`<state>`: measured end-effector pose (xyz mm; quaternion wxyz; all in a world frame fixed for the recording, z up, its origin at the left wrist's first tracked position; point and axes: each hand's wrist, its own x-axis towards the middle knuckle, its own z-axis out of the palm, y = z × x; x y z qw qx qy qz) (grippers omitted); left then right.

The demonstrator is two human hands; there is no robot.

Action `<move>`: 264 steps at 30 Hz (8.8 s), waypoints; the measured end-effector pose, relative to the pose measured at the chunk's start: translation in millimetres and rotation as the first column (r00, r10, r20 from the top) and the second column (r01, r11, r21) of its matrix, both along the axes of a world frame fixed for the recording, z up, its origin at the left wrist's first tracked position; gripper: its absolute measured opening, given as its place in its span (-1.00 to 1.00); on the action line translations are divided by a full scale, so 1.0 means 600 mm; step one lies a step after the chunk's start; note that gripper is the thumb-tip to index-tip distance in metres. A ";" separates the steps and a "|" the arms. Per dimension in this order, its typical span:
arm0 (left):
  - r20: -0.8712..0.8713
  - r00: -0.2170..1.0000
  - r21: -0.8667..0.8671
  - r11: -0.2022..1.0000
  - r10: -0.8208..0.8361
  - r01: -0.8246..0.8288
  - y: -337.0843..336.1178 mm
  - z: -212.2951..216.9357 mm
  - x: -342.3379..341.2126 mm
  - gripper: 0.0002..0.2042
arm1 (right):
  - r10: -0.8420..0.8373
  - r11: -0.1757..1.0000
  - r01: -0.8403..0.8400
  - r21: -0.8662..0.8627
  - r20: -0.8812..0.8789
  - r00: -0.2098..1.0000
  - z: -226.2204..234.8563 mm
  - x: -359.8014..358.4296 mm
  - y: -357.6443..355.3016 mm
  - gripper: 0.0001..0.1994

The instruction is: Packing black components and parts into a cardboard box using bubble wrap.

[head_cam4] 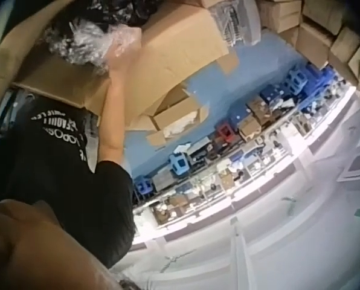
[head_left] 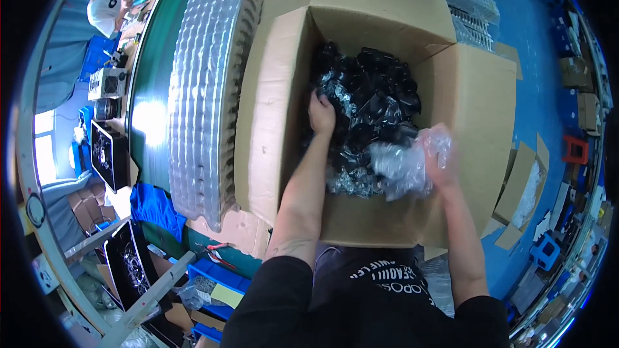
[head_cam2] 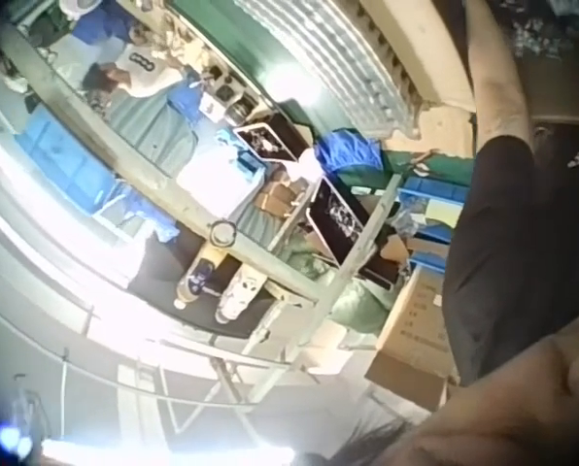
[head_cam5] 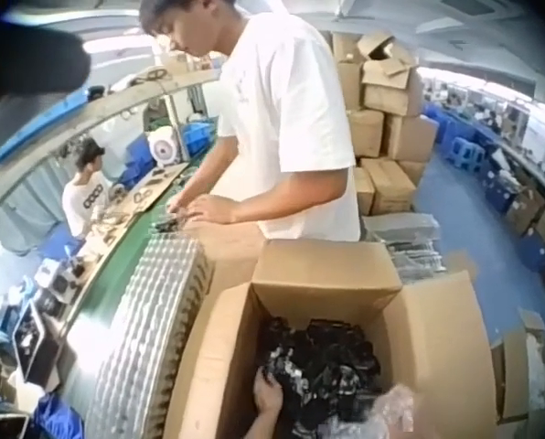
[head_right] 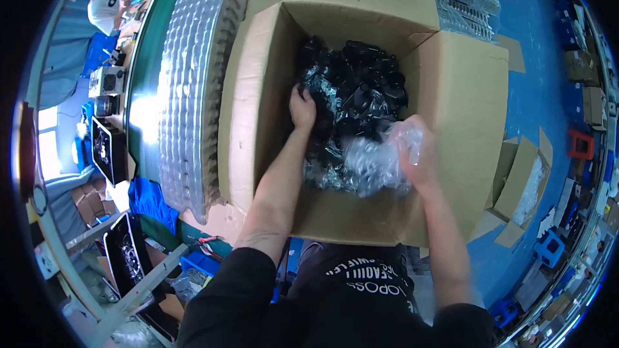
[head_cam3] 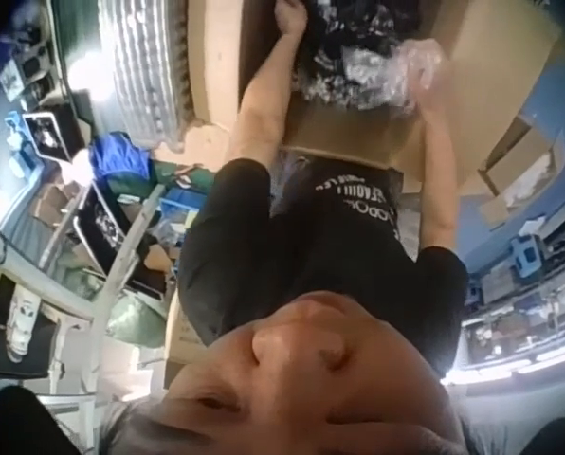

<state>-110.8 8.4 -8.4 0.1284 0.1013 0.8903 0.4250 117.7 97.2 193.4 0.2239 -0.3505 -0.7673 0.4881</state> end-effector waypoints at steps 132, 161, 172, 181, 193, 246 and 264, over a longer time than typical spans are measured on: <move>0.966 0.053 0.256 0.908 -0.253 -0.331 0.075 0.124 0.163 -0.55 | 0.076 0.987 -0.022 -0.161 0.339 0.938 0.084 0.100 -0.118 -0.91; 0.417 0.751 -0.128 0.785 -0.512 0.606 -0.074 0.142 0.044 -0.81 | 0.452 0.885 -0.463 -0.043 0.311 0.836 0.031 0.072 -0.123 -0.77; 0.530 0.747 0.799 0.532 -0.402 -0.281 -0.097 0.304 0.041 -0.85 | 0.465 0.877 -0.395 -0.272 0.283 0.839 0.002 0.052 -0.117 -0.82; 0.384 0.448 0.746 0.557 -0.807 0.364 -0.128 0.343 0.193 -0.83 | -0.365 0.051 -0.014 -0.999 -0.031 0.930 0.013 0.045 -0.166 -0.85; 0.105 0.701 -0.522 0.561 -0.706 0.643 0.138 0.098 0.127 -0.69 | -0.223 0.462 0.368 -0.807 0.297 0.929 -0.003 0.074 -0.173 -0.86; 0.187 0.492 -0.680 0.249 -0.850 0.690 -0.035 -0.020 -0.031 -0.74 | -0.355 0.207 0.412 -0.887 0.325 0.877 -0.026 0.069 -0.168 -0.74; -0.152 0.737 -0.325 0.737 -0.659 0.592 -0.089 0.008 -0.019 -0.78 | -0.137 0.385 0.304 -0.871 0.272 0.952 -0.025 0.069 -0.168 -0.79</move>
